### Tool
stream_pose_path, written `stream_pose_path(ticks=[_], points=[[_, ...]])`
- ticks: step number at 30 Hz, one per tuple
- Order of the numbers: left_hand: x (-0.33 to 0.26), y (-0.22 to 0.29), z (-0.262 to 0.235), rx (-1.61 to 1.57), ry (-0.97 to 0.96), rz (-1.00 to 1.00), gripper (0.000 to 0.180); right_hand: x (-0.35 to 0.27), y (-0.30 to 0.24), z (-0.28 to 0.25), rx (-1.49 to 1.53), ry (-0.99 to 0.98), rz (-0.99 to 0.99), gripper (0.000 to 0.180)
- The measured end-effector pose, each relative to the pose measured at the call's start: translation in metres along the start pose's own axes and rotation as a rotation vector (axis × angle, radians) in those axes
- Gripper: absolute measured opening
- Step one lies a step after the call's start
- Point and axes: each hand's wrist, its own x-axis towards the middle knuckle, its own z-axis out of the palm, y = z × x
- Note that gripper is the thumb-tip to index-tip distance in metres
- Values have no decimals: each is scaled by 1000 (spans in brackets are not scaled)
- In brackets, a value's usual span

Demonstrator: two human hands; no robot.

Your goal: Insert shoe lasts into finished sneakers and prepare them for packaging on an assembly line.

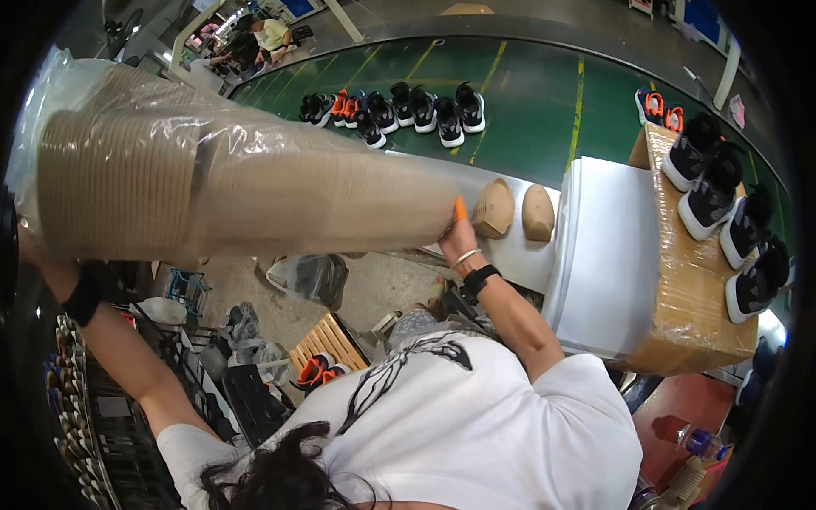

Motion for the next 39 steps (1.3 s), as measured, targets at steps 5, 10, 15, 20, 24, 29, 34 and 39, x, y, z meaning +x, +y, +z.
stream_pose_path(ticks=[5,10,15,20,24,29,34,39], points=[[-96,-116,89,32,-556,94,38,31,1,14,-98,131,-318,45],[-284,63,313,-911,-1048,-1108,62,64,8,-20,-840,512,-552,24],[-485,135,391,-539,-1241,-1105,99,84,21,-29,-1293,282,-419,23],[-488,124,410,-831,-1078,-1249,87,83,10,14,-1701,155,-305,26],[-485,123,474,-891,-1005,-1082,87,100,0,14,-1960,125,-144,30],[-455,166,484,-649,-761,-649,59,99,-24,95,-2247,246,277,30],[-411,253,415,-764,-746,-421,35,122,-33,119,-2075,221,-842,51],[-413,277,420,-798,-818,-443,41,156,-10,77,-2080,120,-870,57]])
